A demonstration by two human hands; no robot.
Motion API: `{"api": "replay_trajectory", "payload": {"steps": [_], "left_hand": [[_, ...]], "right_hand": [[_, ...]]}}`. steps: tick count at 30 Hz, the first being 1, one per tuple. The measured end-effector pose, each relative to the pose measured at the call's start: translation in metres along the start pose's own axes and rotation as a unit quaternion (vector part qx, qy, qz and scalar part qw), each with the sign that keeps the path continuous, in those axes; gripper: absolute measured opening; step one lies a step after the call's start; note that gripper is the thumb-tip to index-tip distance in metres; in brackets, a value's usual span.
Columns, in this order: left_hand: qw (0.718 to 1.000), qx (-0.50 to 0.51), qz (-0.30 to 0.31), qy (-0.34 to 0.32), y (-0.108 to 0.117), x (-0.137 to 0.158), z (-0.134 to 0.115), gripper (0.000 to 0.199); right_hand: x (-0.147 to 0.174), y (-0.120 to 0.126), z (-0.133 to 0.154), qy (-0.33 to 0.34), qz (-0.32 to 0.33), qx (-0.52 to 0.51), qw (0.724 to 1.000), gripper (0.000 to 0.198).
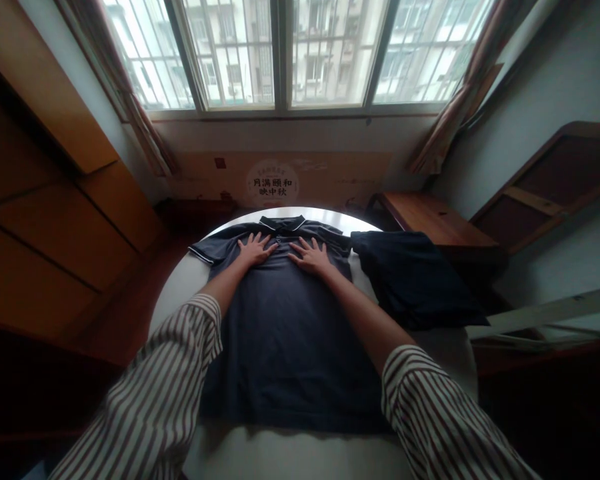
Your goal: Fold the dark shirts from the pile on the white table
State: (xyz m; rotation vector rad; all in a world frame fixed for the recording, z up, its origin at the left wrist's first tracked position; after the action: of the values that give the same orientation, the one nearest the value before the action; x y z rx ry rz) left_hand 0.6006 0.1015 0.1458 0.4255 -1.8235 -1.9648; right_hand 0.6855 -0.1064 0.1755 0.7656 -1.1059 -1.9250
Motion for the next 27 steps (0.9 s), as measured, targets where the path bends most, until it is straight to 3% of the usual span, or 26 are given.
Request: {"api": "replay_trajectory", "payload": {"steps": [4, 8, 11, 14, 18, 21, 24, 27], "left_hand": [[1.0, -0.004, -0.009, 0.002, -0.001, -0.008, 0.002, 0.075], [1.0, 0.005, -0.018, -0.002, 0.0, -0.006, 0.002, 0.072], [0.998, 0.004, -0.058, 0.01, 0.006, 0.003, -0.004, 0.065], [0.991, -0.022, -0.135, -0.011, 0.015, 0.029, -0.015, 0.052], [0.981, -0.01, -0.17, -0.095, 0.025, 0.109, -0.02, 0.043], [0.975, 0.03, -0.178, -0.132, 0.028, 0.192, -0.006, 0.037], [0.981, 0.031, -0.188, -0.047, 0.026, 0.264, 0.022, 0.031], [0.981, 0.035, -0.171, 0.084, 0.015, 0.307, 0.048, 0.036]], "right_hand": [[0.003, 0.002, 0.005, 0.008, 0.0, -0.003, 1.0, 0.034], [0.026, -0.005, 0.021, 0.023, 0.015, -0.007, 1.0, 0.042], [0.064, -0.016, 0.041, 0.063, 0.055, -0.015, 0.996, 0.054], [0.124, -0.022, 0.065, 0.173, 0.126, -0.037, 0.976, 0.069], [0.215, -0.011, 0.08, 0.269, 0.178, -0.077, 0.943, 0.077], [0.268, -0.002, 0.072, 0.268, 0.158, -0.065, 0.948, 0.067], [0.302, 0.0, 0.056, 0.247, 0.097, -0.024, 0.964, 0.044], [0.319, -0.005, 0.041, 0.241, 0.036, 0.007, 0.97, 0.021]]}}
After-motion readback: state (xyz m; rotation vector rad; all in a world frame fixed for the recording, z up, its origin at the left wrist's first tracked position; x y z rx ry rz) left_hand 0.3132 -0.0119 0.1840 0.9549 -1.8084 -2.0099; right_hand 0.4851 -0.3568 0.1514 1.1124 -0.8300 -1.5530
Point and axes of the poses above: each hand's wrist, its own x-axis away from the middle knuckle, its own y-axis out of the back of the hand, z = x × y, the point moved 1 cm from there along -x, towards the middle knuckle, and after that the axes turned 14 degrees about -x, right-handed, at the moved point
